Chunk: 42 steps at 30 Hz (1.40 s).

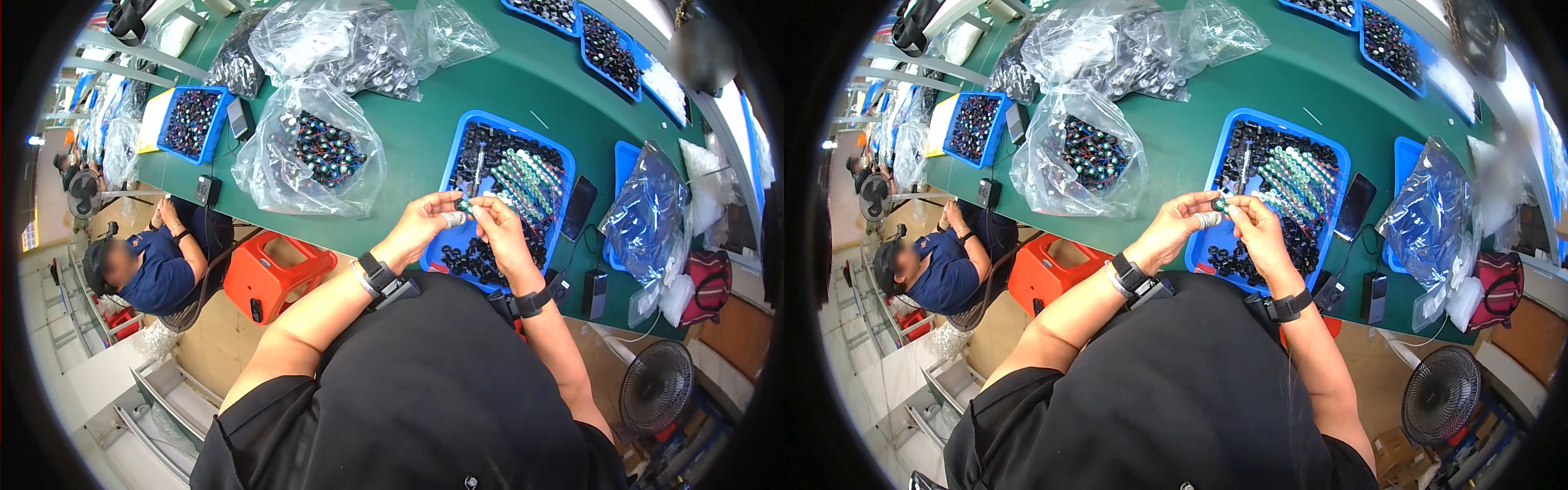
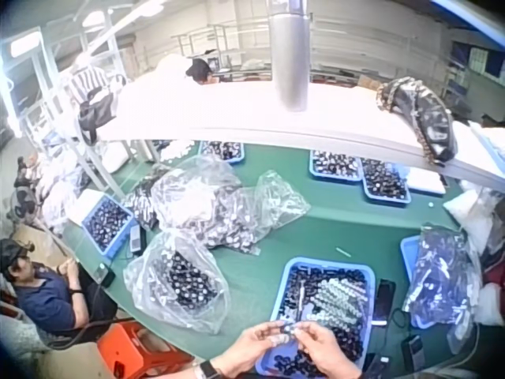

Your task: The person repeatedly picks small cylindrical electronic components from a blue tray, attaches a black cap to each one, and places the assembled unit into a plastic bag. The process is repetitive and performed by hand at a workbench.

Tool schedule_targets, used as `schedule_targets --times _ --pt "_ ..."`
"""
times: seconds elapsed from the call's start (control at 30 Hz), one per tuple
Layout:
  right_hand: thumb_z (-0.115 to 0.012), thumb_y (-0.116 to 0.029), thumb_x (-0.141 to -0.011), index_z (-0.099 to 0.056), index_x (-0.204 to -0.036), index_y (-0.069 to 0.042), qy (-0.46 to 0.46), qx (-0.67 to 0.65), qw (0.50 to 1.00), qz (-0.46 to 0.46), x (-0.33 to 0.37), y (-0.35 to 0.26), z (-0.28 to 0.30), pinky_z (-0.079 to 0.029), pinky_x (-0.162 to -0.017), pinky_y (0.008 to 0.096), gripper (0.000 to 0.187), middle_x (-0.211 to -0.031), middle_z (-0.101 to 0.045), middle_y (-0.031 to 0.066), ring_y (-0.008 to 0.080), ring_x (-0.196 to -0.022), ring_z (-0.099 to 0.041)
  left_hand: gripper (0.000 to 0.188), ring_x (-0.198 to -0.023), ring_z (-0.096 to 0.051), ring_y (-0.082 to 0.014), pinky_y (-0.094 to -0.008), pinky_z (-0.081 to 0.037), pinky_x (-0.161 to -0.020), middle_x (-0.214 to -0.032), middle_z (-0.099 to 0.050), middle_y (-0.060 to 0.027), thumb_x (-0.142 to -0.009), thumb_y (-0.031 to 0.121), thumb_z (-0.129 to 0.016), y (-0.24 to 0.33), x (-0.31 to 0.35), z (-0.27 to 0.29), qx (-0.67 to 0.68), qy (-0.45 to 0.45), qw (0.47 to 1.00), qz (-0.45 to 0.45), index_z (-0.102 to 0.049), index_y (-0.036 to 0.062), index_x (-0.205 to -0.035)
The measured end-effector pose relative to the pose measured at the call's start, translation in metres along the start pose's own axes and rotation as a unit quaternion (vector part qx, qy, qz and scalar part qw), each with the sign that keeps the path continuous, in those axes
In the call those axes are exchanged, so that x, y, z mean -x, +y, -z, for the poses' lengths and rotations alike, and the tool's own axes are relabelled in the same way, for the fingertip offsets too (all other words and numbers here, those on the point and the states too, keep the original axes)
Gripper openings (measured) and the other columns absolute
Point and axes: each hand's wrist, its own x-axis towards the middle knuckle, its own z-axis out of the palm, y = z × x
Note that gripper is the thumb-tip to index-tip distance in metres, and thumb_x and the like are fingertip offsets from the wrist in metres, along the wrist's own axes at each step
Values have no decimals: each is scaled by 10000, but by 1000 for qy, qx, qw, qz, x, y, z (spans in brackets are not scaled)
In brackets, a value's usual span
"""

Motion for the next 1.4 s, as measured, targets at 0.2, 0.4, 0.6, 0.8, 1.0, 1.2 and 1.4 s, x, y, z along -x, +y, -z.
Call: schedule_targets --times 0.2,0.4,0.6,0.8,1.0,1.2,1.4 --pt "-567 -125 -923 -563 -997 -49 5 9 1000 -9 -1 13 -1 -362 -540 173 106 -725 -542 -37 35 -600 -441 399 -970 -589 -130 -255 -479 -882 -1070 -610 -94 -842 -11 -619 -3 1 -1 -8 11 1000 -14 -523 -29 -1228" --pt "-573 -149 -921 -557 -992 -50 17 -5 1000 -14 -1 19 -1 -332 -523 174 123 -727 -530 -37 31 -584 -422 385 -968 -585 -130 -257 -480 -875 -1048 -610 -83 -847 -5 -618 -3 3 -2 -18 17 999 -23 -528 -29 -1220" --pt "-558 -101 -919 -571 -965 -27 -2 23 1000 -14 -2 36 -1 -378 -530 185 89 -764 -594 2 37 -593 -459 297 -901 -611 -143 -256 -498 -831 -991 -632 -98 -860 -2 -607 -15 -1 3 -1 48 999 15 -550 -37 -1149" --pt "-552 -74 -901 -579 -927 8 -6 129 991 -41 8 22 -8 -452 -561 219 90 -781 -628 43 67 -626 -542 187 -848 -641 -171 -262 -515 -772 -940 -647 -114 -883 -1 -572 -20 -4 7 -113 55 992 -4 -558 -51 -1063" --pt "-565 -83 -892 -575 -951 21 40 153 987 -40 17 4 -29 -426 -470 217 120 -750 -620 67 78 -533 -535 172 -833 -649 -194 -307 -515 -717 -936 -665 -164 -863 17 -590 -19 0 -3 -442 126 861 -218 -585 -23 -1031" --pt "-524 -68 -903 -574 -1005 8 37 79 995 -48 9 19 -11 -462 -493 234 137 -792 -626 72 92 -561 -560 168 -688 -575 -110 -241 -495 -617 -891 -636 -84 -892 73 -573 -19 -19 39 -169 241 951 -90 -571 -32 -1023" --pt "-525 -87 -904 -564 -1027 -6 86 112 988 -65 2 48 29 -450 -523 225 152 -826 -625 58 82 -610 -554 162 -738 -616 -146 -254 -530 -685 -924 -642 -94 -892 77 -569 -34 -18 77 -45 202 978 3 -570 -29 -1015"
